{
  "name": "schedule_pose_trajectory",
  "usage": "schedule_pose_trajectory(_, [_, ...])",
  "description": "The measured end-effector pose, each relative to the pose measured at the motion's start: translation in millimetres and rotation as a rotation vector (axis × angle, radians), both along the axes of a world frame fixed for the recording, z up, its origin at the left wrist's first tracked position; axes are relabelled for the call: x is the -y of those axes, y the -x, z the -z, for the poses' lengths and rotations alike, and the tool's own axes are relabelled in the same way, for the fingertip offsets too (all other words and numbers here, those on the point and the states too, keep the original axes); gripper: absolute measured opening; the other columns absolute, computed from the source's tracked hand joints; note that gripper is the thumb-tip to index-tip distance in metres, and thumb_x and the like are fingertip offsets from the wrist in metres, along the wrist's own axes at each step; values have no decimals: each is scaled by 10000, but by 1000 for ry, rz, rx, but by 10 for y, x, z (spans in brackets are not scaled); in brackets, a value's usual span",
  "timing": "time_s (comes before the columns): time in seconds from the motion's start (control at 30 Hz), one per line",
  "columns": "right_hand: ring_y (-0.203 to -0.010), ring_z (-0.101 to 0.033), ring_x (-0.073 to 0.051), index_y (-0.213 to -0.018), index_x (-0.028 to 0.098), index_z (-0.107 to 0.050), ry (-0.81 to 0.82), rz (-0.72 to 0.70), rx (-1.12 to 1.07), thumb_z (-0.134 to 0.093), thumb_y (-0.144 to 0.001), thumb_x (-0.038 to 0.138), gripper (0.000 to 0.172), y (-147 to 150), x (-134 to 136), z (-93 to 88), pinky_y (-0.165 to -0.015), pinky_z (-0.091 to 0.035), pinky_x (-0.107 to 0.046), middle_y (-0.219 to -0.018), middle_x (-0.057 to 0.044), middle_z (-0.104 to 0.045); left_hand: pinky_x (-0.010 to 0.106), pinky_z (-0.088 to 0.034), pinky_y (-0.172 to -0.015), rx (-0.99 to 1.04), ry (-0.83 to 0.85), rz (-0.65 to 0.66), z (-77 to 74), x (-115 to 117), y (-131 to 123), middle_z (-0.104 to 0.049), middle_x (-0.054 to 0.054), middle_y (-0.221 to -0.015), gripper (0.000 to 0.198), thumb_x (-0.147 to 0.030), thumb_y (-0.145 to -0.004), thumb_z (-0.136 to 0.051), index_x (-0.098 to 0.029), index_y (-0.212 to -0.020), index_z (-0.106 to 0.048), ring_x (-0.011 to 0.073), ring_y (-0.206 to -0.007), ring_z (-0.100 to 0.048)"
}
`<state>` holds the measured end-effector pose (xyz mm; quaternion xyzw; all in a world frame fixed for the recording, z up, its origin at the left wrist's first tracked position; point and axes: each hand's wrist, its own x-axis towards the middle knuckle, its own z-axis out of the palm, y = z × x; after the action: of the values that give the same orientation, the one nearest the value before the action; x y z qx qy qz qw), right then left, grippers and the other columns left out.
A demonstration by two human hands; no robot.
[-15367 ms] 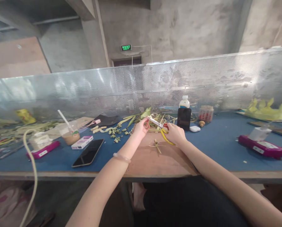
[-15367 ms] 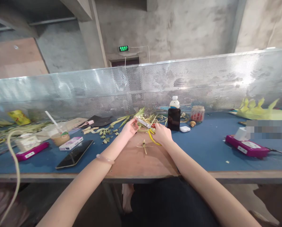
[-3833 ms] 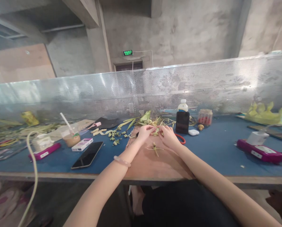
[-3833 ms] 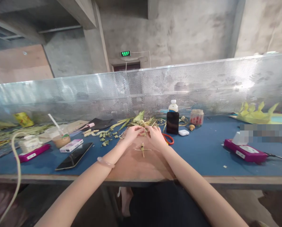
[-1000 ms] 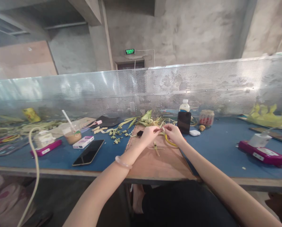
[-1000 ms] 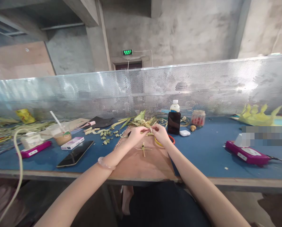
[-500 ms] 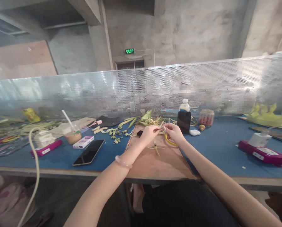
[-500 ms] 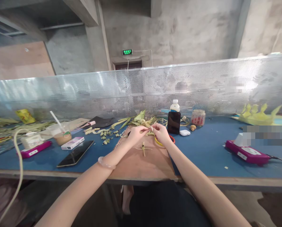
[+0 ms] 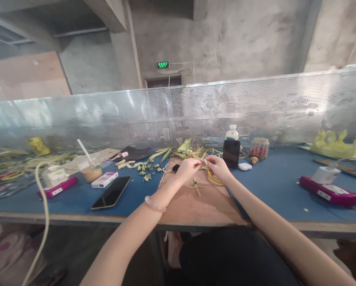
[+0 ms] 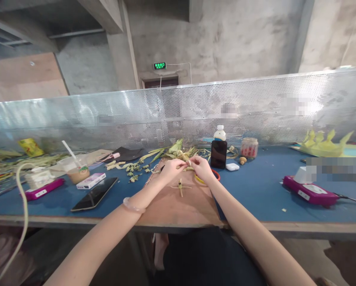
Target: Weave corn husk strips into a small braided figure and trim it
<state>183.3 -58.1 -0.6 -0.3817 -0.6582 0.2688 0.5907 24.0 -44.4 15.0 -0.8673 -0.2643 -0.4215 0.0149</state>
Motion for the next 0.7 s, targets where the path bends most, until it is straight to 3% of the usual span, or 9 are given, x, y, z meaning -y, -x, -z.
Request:
schedule_pose_trajectory(0.33, [-373, -396, -65, -683, 146, -577, 41, -57, -63, -630, -672, 416, 275, 7, 77, -53, -369, -282, -200, -479, 43, -472, 290, -459, -799, -56, -113, 51, -21, 38, 43, -677, 52, -873, 151, -197, -805, -531, -176, -874, -664, 167, -854, -601])
schedule_pose_trajectory(0.7, [-414, -410, -68, -689, 163, -544, 227, -182, -292, -661, -613, 342, 227, 4, 73, -100, -391, -337, -200, -501, 42, -481, 307, -443, -825, -26, -189, 80, -29, 130, 34, -660, 57, -876, 210, -272, -851, -465, -176, -899, -645, 162, -857, -572])
